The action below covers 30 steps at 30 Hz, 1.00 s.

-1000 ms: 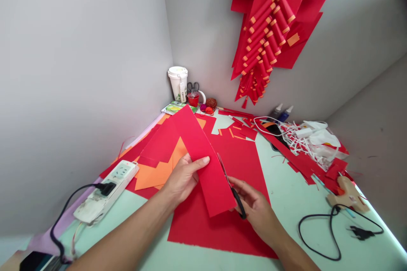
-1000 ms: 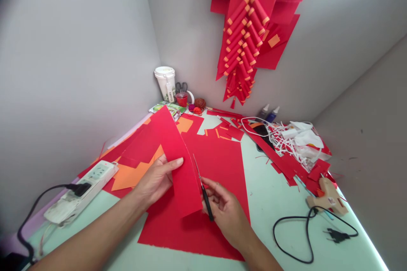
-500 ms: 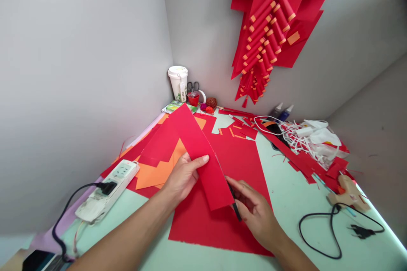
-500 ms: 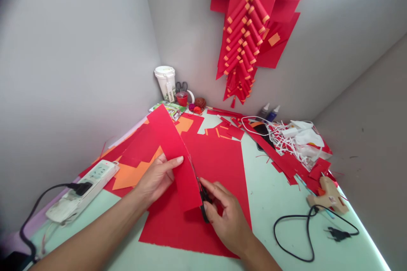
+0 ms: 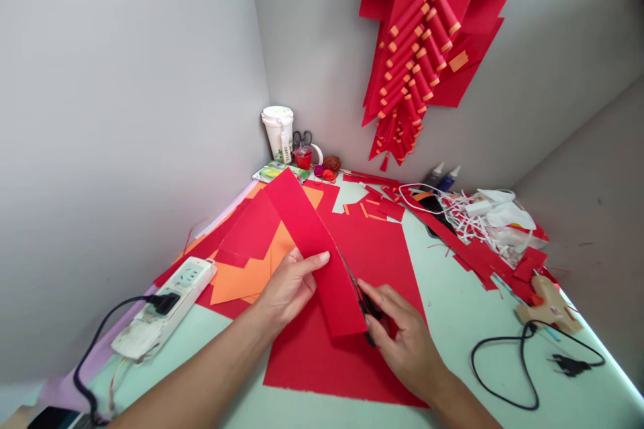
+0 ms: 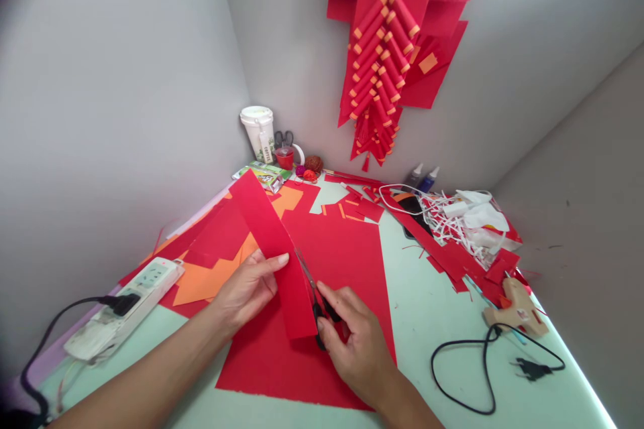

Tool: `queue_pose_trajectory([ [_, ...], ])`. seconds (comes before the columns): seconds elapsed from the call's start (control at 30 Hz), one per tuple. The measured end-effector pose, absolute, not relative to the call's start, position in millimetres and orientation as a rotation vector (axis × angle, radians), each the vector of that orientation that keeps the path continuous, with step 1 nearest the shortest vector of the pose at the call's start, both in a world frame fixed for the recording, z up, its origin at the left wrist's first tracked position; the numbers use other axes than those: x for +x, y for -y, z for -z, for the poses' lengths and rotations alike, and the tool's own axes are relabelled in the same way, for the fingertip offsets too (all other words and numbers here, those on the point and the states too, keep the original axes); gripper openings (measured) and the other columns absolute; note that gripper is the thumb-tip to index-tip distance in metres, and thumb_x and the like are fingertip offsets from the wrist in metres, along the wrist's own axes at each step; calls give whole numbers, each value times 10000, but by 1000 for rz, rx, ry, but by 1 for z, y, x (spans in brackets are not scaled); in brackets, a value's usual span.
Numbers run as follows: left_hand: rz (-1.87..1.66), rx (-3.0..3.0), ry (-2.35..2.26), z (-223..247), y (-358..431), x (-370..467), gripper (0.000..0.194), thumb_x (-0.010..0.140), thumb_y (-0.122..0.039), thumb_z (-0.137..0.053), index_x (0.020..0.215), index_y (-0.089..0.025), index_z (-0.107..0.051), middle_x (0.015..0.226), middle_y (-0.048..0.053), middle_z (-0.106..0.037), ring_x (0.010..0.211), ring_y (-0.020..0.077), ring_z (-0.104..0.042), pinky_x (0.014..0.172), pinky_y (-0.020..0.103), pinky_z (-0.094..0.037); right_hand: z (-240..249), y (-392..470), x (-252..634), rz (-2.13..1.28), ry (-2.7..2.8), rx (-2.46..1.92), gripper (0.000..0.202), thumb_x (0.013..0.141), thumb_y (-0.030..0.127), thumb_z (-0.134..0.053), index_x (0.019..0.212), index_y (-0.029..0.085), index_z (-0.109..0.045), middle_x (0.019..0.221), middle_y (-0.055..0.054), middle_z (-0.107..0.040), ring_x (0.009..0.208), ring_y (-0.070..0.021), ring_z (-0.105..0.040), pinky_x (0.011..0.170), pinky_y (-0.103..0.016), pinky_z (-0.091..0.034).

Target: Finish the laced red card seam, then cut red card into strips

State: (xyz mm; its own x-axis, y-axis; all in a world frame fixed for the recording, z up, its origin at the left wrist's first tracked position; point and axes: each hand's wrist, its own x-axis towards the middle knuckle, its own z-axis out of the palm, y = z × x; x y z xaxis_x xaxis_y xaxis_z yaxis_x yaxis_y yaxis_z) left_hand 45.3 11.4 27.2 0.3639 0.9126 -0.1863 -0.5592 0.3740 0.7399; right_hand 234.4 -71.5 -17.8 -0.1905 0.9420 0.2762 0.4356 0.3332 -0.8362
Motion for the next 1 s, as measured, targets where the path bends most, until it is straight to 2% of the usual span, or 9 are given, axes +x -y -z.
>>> queue_pose_trajectory([
  [0.3, -1055, 616, -668, -27, -13, 45, 364, 752, -113, -747, 1103, -148, -659, 1121, 101, -736, 1091, 271, -667, 1004, 403, -497, 13, 73, 237, -792, 1792, -1226, 455, 931, 216, -500, 1384, 264, -491, 971, -54, -601, 863, -173, -587, 787, -287, -495],
  [0.63, -1044, 636, -692, -28, -11, 45, 371, 768, -110, -735, 1126, -146, -645, 1119, 106, -736, 1041, 261, -690, 951, 387, -534, 11, 72, 234, -768, 1769, -1218, 451, 913, 193, -502, 1360, 257, -528, 941, -48, -611, 834, -167, -591, 761, -273, -505],
  [1.0, -1049, 604, -686, -28, -11, 47, 418, 723, -110, -772, 1121, -152, -652, 1110, 104, -739, 1056, 271, -684, 975, 403, -518, 14, 73, 235, -757, 1761, -1255, 428, 926, 240, -494, 1351, 261, -549, 872, -43, -587, 762, -166, -571, 698, -278, -508],
])
